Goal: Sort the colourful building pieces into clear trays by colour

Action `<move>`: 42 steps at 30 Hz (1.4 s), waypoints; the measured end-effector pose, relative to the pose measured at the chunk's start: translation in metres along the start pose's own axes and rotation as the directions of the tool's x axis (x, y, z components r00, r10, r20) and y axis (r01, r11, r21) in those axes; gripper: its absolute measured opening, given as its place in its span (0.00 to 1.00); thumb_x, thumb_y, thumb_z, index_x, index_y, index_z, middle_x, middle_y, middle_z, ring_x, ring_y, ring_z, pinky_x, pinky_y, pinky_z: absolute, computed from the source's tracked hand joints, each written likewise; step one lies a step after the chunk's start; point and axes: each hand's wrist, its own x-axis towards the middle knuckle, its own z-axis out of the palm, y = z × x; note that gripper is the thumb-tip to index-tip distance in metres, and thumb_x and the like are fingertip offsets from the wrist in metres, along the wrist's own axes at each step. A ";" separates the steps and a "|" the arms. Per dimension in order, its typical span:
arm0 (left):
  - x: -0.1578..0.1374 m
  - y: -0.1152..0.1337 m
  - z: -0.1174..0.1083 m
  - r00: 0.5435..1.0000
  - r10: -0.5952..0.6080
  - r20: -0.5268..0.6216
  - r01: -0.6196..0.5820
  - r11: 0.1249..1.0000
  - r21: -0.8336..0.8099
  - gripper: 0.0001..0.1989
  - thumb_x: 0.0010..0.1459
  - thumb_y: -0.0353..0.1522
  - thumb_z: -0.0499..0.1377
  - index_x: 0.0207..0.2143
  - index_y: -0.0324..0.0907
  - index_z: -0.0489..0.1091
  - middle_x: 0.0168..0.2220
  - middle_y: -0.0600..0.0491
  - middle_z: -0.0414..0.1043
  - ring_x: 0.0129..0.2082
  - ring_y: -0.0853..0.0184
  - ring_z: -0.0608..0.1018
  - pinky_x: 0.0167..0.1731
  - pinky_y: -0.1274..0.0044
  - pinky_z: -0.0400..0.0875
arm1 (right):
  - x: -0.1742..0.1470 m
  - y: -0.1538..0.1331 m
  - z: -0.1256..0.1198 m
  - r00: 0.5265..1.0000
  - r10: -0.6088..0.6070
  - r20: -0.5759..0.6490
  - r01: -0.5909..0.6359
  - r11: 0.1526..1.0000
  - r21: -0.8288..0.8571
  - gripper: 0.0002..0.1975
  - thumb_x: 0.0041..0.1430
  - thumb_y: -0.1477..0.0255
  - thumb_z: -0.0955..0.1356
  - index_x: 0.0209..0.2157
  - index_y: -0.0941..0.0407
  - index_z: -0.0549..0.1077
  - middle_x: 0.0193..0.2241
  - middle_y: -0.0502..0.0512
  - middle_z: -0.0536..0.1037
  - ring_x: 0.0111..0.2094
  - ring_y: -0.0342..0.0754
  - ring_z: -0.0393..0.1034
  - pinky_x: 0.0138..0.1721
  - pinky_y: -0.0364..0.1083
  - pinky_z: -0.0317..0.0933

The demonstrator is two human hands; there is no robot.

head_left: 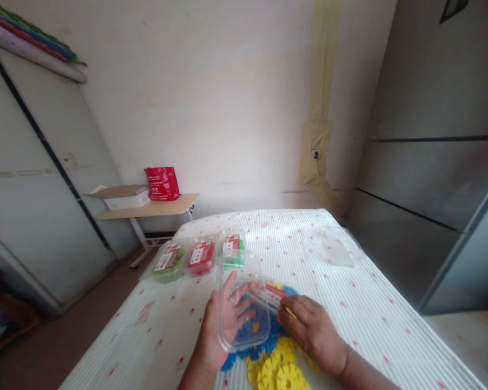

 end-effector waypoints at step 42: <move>0.005 -0.006 -0.001 0.870 0.422 -0.256 -0.298 0.863 0.409 0.30 0.52 0.50 0.55 0.52 0.42 0.63 0.29 0.54 0.70 0.32 0.64 0.73 0.34 0.75 0.65 | 0.035 0.121 -0.040 0.911 0.349 0.219 -0.226 0.868 -0.443 0.14 0.60 0.79 0.58 0.27 0.58 0.71 0.24 0.55 0.75 0.27 0.45 0.66 0.26 0.41 0.53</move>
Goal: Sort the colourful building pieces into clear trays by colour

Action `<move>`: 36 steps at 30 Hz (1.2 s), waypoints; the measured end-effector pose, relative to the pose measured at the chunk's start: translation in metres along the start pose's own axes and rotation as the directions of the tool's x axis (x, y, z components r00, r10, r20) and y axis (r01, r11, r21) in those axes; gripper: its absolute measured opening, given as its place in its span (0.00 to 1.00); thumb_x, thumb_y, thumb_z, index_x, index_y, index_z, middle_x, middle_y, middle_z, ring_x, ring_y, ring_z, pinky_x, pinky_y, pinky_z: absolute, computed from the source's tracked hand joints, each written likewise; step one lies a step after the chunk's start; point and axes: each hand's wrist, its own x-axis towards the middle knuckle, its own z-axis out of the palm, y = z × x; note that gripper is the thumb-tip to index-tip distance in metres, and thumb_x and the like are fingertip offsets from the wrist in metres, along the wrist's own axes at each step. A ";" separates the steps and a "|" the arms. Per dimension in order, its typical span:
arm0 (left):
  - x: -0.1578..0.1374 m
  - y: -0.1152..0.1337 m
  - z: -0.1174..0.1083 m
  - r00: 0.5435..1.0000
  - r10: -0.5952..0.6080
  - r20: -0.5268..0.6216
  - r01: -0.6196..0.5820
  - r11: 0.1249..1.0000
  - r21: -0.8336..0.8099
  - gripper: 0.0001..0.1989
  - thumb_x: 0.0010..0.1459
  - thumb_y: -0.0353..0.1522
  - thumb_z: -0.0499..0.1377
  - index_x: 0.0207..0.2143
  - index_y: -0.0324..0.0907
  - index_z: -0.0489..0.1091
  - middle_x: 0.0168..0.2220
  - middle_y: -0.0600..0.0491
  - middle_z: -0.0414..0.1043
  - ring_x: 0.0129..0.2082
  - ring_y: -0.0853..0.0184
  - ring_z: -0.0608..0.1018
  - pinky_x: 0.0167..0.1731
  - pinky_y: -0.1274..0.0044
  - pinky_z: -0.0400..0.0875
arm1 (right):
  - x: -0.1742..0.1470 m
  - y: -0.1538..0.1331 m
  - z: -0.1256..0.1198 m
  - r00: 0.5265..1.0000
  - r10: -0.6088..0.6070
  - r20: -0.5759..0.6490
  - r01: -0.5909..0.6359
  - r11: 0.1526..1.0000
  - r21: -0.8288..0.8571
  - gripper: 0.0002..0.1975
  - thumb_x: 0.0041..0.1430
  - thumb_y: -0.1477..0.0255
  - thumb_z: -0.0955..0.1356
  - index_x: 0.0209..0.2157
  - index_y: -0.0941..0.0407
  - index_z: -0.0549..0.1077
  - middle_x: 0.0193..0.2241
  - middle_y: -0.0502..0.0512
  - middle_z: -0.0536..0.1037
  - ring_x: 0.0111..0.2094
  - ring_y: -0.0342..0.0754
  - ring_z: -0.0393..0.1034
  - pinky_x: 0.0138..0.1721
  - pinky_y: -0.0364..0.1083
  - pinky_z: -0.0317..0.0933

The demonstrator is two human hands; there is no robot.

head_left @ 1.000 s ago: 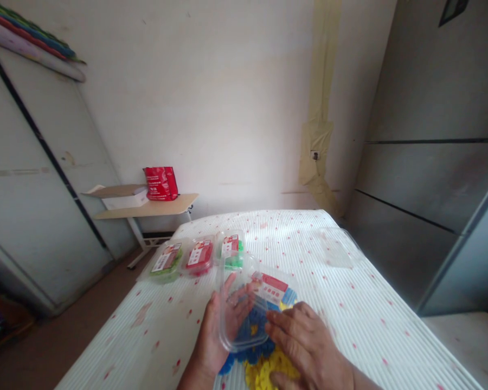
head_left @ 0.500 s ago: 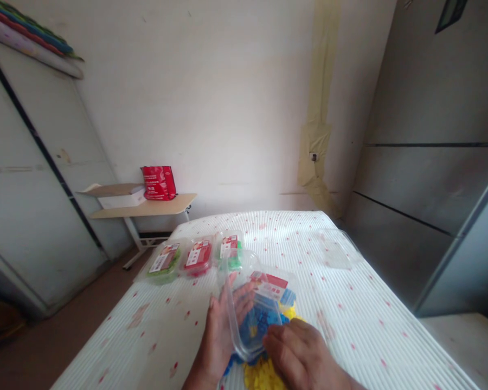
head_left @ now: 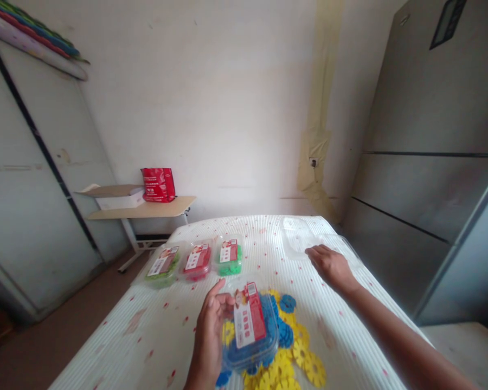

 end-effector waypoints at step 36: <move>-0.010 0.049 -0.010 0.995 0.013 0.095 -0.024 0.994 0.111 0.21 0.52 0.42 0.58 0.45 0.41 0.69 0.29 0.52 0.73 0.19 0.71 0.70 0.18 0.80 0.56 | 0.009 -0.130 -0.042 0.973 0.149 0.178 -0.217 0.311 0.925 0.12 0.57 0.60 0.64 0.36 0.54 0.69 0.21 0.48 0.73 0.18 0.41 0.64 0.17 0.40 0.61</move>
